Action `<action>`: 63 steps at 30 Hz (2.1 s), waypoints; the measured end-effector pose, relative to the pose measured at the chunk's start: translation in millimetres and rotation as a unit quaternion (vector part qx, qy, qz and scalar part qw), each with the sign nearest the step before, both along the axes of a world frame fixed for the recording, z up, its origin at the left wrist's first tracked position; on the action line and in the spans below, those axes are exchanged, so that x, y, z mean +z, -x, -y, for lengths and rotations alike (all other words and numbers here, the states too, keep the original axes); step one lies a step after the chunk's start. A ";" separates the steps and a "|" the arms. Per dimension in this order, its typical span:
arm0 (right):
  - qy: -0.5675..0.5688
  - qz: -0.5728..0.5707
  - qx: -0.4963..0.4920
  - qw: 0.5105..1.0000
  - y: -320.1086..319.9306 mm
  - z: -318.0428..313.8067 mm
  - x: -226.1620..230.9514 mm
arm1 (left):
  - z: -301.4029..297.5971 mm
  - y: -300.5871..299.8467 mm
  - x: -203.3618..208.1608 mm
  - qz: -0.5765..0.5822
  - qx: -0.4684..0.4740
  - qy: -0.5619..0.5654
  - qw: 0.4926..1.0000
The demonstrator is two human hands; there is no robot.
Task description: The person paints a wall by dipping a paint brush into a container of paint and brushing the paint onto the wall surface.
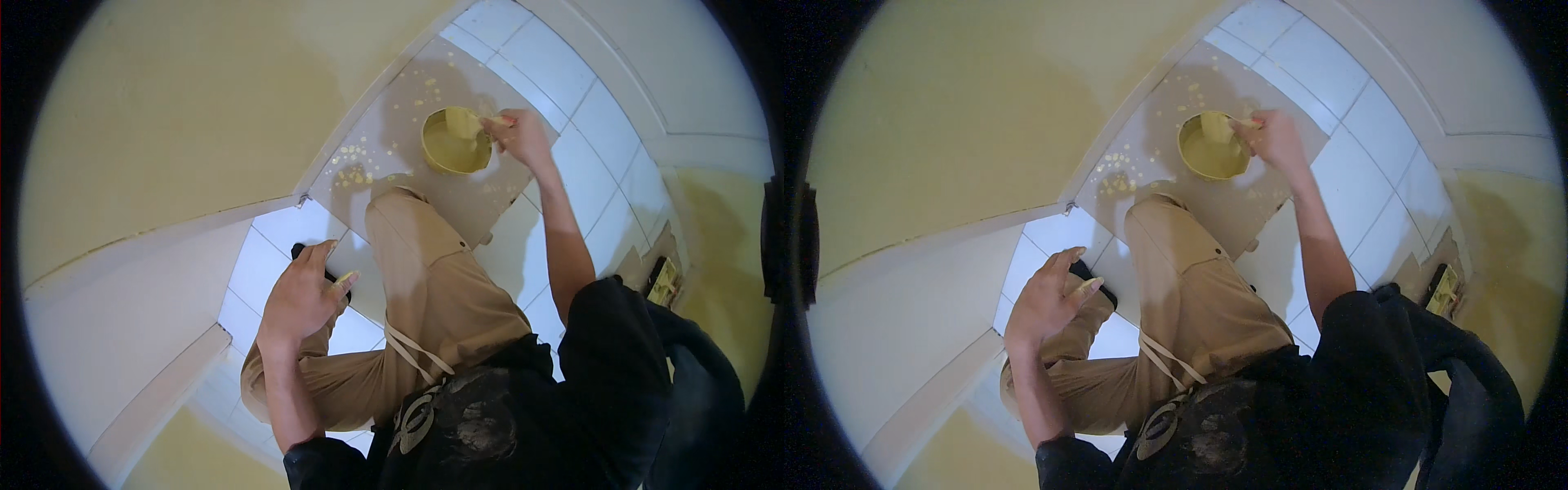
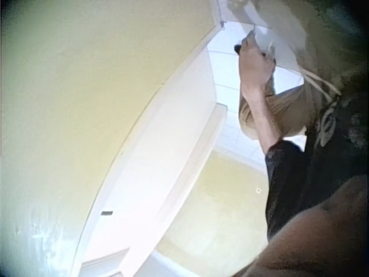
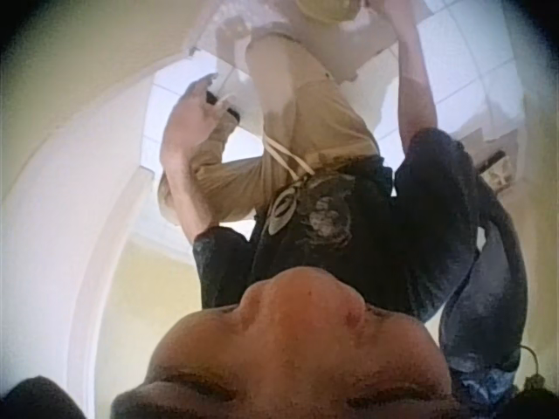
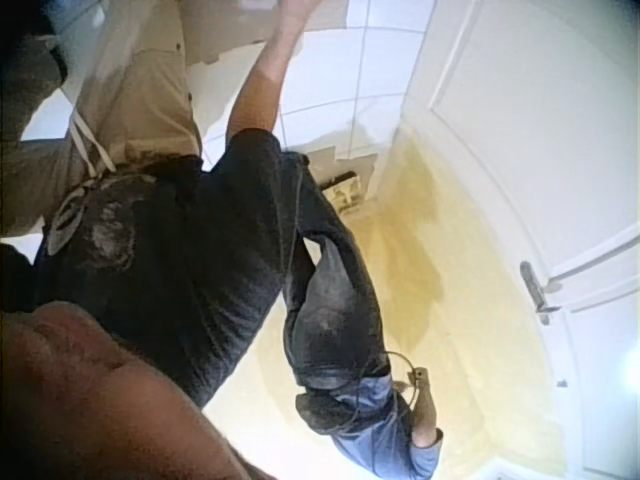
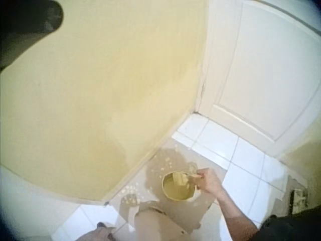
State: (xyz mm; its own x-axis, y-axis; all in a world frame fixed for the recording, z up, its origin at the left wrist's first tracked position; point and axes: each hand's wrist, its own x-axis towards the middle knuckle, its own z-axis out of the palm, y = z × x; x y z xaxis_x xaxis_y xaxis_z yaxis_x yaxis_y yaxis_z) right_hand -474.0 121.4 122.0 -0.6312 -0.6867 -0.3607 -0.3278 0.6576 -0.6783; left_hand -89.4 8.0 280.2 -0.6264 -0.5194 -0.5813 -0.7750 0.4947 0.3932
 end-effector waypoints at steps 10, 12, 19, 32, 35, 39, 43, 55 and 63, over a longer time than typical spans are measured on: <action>-0.022 -0.156 0.054 0.986 -47.0 46.8 -106.9 | 1.7 -6.9 -3.1 -0.024 0.006 0.017 1.000; 0.004 -0.166 0.059 0.984 -46.7 49.5 -116.4 | 2.3 -6.9 -3.1 -0.014 0.007 0.010 1.000; -0.032 -0.197 0.099 0.975 -46.5 60.1 -133.9 | 1.1 -11.0 -6.8 -0.037 -0.003 0.043 0.998; 0.049 0.131 -0.123 0.983 -25.0 -59.8 -78.8 | 5.1 -7.9 6.8 -0.033 0.014 0.012 0.999; 0.110 0.326 -0.228 0.911 -42.7 -86.5 -96.3 | 6.3 -9.6 -3.4 -0.047 0.008 0.019 0.999; 0.124 0.408 -0.220 0.877 -54.7 -96.0 -105.9 | 9.4 -9.7 -5.6 -0.038 0.004 0.017 0.999; 0.136 0.398 -0.222 0.880 -63.7 -91.7 -107.8 | 6.9 -10.5 -0.7 -0.012 0.005 0.025 1.000; 0.206 0.318 -0.259 0.888 -84.9 -101.3 -138.6 | 8.3 -13.0 10.7 0.017 0.038 0.057 0.998; 0.164 0.247 -0.275 0.915 -86.6 -101.6 -148.0 | 4.7 -3.4 19.6 0.000 0.042 0.023 0.999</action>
State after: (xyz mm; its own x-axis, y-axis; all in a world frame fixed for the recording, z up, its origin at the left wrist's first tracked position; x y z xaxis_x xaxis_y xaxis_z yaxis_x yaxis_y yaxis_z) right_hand -387.4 223.0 -26.0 -0.7296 -0.4363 -0.5266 0.3913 0.3652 -0.8447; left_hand -86.0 3.3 299.8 -0.5795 -0.5958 -0.5561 -0.8146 0.4453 0.3717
